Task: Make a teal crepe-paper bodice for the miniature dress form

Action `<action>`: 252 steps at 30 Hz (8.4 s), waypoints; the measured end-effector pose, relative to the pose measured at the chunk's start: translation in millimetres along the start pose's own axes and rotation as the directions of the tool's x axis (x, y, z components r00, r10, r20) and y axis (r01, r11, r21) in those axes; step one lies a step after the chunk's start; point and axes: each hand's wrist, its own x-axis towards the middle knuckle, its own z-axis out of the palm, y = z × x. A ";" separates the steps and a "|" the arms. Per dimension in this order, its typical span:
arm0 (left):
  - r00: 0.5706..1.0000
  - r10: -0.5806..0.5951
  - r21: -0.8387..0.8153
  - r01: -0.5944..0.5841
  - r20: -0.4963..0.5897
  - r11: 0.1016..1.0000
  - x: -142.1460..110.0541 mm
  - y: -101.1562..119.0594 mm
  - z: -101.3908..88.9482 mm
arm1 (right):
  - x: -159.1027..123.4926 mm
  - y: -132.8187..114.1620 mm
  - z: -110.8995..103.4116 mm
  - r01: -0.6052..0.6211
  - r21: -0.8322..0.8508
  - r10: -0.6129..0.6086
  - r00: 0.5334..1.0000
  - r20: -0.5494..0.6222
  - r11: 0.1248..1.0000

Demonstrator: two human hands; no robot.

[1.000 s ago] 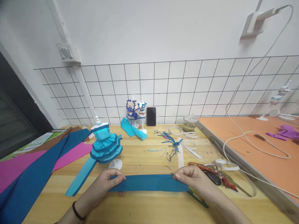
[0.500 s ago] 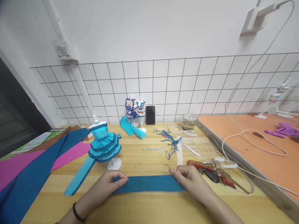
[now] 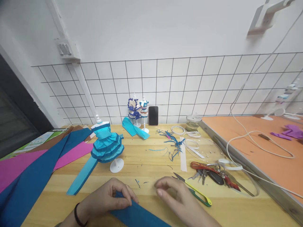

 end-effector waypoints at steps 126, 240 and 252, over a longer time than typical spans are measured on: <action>0.960 -0.215 -0.669 0.041 -0.180 0.742 28.2 -22.6 20.4 | -0.1 13.1 42.0 0.210 0.059 -0.218 0.945 0.243 0.976; 0.941 0.291 0.936 0.064 -0.171 0.345 92.2 -1.7 16.4 | 22.8 35.1 -56.1 -0.151 -0.422 -0.070 0.884 -0.463 0.894; 0.892 0.444 0.694 -0.267 -0.085 0.669 74.6 38.2 66.6 | 3.4 3.2 -45.4 0.083 0.765 0.070 0.984 -0.166 0.639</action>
